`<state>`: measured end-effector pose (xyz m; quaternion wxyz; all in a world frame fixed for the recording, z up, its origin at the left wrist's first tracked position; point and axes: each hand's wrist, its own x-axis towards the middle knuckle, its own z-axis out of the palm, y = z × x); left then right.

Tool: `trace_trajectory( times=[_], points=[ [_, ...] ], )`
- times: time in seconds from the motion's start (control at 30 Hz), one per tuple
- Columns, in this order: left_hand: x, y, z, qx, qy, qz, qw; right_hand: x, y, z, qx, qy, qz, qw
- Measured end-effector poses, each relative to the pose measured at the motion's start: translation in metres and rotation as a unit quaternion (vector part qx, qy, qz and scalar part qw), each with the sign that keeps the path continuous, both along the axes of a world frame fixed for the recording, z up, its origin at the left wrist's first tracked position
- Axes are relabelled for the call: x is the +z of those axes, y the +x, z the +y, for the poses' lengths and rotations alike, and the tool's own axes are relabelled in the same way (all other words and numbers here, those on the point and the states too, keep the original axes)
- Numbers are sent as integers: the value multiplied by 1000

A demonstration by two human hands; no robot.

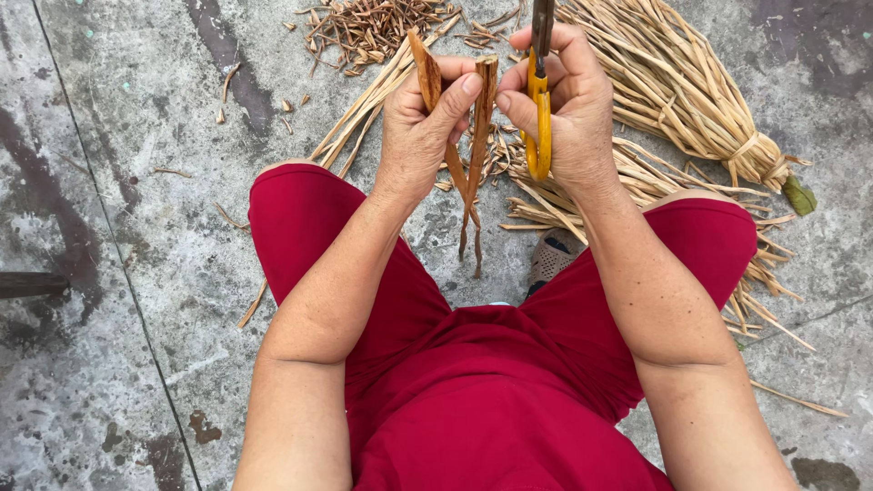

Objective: The person sits on a small stool and uses yellow-handled shears to trim and split dried plant stems. They hold each stem with one hand and cut or split it with the shears, then place the trimmed pieces on the floor. The process is repeated for multiple stems.

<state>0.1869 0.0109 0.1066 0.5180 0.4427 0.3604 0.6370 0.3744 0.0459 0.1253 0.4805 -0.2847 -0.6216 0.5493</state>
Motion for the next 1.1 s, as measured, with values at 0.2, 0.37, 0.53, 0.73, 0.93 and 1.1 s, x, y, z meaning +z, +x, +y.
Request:
trace_trajectory(
  times=[0.2,0.37,0.53,0.73,0.93,1.1],
  points=[
    [-1,1,-1,-3,18,-1,1000,-1,-6,-2,8,21,18,1000],
    [0,0,-2,-21,-7,-14,1000,-2,-8,-1,11,9,37,999],
    [1,-1,-3,-37,-15,-1,999,-3,-4,1,-2,10,17,1000],
    [-5,-1,1,-14,8,-9,1000,-3,-4,1,17,-14,18,1000],
    [-9,-10,10,42,8,-57,997,2,-10,-8,-17,85,-193,977],
    [-13,-13,10,48,16,-81,995,6,-13,-21,-43,131,-304,943]
  ],
)
